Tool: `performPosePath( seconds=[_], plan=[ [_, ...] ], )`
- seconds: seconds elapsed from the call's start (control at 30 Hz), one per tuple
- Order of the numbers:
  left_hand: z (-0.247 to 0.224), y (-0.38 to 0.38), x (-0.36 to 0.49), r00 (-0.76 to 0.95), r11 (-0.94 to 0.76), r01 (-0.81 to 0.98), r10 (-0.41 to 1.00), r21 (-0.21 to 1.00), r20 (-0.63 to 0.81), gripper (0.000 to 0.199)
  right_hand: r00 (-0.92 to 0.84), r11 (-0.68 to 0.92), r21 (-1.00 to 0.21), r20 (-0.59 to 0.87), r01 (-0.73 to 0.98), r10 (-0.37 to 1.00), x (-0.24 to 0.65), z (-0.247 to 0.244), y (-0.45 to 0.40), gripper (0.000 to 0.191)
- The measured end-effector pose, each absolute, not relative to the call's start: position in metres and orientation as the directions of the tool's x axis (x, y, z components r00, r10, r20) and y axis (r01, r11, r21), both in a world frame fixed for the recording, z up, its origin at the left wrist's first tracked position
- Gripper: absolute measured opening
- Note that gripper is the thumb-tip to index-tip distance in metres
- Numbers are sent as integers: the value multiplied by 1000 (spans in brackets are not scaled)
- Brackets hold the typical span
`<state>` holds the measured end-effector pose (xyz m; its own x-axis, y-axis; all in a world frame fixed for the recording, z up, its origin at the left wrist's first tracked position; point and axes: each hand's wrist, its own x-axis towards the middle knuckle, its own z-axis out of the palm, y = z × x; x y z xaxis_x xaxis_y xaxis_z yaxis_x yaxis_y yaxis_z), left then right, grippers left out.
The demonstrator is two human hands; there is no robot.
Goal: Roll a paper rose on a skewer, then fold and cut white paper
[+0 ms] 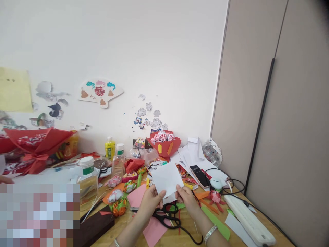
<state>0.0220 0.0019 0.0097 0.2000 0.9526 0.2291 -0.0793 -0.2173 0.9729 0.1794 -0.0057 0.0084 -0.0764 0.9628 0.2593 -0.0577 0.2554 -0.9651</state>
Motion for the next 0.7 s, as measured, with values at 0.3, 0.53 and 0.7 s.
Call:
performPosePath(
  seconds=[0.3,0.53,0.7],
  plan=[
    [13,-3,22,200,-210,-41,956,977,214,48,-51,298,-951,303,-76,952,184,8,-3,59],
    [8,4,20,204,-194,-41,959,980,198,49,-39,376,-926,377,-23,926,187,4,4,59],
    [6,6,17,300,-162,-62,938,985,173,48,15,396,-915,398,75,917,191,-6,15,60]
  ],
)
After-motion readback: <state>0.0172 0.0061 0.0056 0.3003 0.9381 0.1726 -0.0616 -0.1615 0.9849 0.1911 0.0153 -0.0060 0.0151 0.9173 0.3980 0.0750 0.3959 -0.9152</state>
